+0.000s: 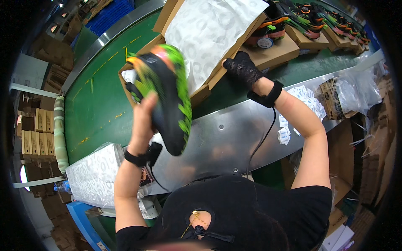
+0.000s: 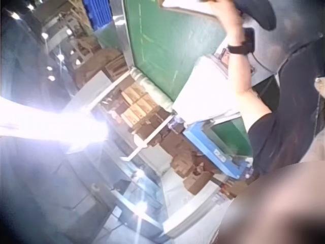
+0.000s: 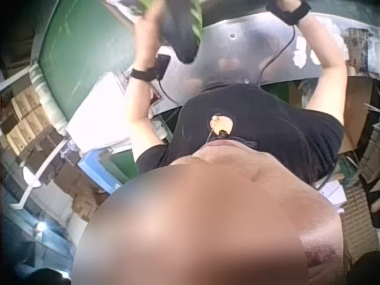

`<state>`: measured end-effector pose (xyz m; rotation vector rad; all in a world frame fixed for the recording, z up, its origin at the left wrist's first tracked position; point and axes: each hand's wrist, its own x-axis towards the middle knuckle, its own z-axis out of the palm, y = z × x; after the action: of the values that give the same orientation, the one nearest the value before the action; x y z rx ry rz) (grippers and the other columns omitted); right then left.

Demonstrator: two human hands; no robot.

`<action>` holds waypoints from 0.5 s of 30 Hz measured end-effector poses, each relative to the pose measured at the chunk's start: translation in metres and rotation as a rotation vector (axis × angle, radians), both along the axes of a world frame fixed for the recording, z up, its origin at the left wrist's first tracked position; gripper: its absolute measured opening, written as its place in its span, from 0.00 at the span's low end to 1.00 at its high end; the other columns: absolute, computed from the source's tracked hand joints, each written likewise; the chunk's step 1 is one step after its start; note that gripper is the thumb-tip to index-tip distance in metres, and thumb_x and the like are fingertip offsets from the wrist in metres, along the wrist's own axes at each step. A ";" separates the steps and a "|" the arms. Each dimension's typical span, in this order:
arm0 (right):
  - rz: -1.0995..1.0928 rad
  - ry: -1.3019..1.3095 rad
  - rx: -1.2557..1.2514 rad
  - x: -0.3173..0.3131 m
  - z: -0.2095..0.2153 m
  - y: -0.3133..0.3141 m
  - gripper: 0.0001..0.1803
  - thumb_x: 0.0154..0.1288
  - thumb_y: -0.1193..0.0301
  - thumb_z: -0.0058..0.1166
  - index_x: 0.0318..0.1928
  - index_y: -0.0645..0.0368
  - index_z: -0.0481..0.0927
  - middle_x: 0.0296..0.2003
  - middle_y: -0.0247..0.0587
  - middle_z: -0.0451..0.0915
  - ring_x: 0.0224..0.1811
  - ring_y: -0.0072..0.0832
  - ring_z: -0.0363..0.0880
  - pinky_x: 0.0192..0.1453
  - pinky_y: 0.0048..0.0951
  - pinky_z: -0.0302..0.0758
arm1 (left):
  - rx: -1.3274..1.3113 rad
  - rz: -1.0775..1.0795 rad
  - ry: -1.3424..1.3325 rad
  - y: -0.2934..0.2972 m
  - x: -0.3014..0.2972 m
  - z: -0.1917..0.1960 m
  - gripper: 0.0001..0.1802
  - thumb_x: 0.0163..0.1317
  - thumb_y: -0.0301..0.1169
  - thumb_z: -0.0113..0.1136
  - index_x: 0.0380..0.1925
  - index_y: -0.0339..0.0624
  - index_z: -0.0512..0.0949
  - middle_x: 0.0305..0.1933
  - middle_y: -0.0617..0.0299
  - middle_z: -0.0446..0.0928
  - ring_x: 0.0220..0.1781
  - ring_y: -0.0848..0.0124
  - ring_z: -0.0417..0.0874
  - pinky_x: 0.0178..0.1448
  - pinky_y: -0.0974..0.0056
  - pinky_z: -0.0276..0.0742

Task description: Packing manufactured athletic shoes into cardboard boxes with protective paper on an assembly line.

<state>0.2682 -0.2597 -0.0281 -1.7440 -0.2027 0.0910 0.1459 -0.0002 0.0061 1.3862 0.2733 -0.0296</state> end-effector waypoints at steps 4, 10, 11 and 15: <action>0.028 -0.084 -0.162 -0.007 -0.009 0.003 0.18 0.54 0.62 0.55 0.37 0.65 0.71 0.30 0.38 0.72 0.33 0.27 0.69 0.37 0.26 0.67 | -0.525 0.051 0.023 0.044 0.078 -0.002 0.26 0.58 0.46 0.50 0.50 0.39 0.66 0.47 0.58 0.73 0.48 0.65 0.74 0.55 0.57 0.68; 0.004 -0.022 -0.368 -0.032 0.033 0.046 0.24 0.49 0.69 0.50 0.48 0.61 0.63 0.34 0.53 0.71 0.42 0.47 0.69 0.46 0.37 0.67 | -0.425 0.052 0.415 0.041 0.130 -0.054 0.30 0.60 0.55 0.41 0.56 0.48 0.62 0.60 0.57 0.63 0.62 0.56 0.60 0.63 0.41 0.47; 0.010 -0.018 -0.378 -0.030 0.028 0.051 0.24 0.49 0.69 0.50 0.48 0.61 0.63 0.34 0.53 0.71 0.42 0.47 0.69 0.46 0.37 0.67 | -0.374 0.047 0.455 0.028 0.130 -0.052 0.30 0.61 0.55 0.39 0.56 0.49 0.62 0.60 0.57 0.62 0.63 0.55 0.58 0.63 0.40 0.46; -0.083 -0.360 -0.144 -0.028 0.020 0.084 0.29 0.44 0.78 0.49 0.52 0.62 0.61 0.45 0.54 0.67 0.49 0.47 0.67 0.50 0.38 0.65 | -0.183 0.030 0.522 0.049 0.122 -0.055 0.29 0.61 0.49 0.44 0.45 0.29 0.67 0.53 0.45 0.68 0.58 0.55 0.63 0.59 0.48 0.57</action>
<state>0.2405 -0.1753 -0.0082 -1.9015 -0.3933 -0.2770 0.2675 0.0483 -0.0490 1.1739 0.7082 -0.3868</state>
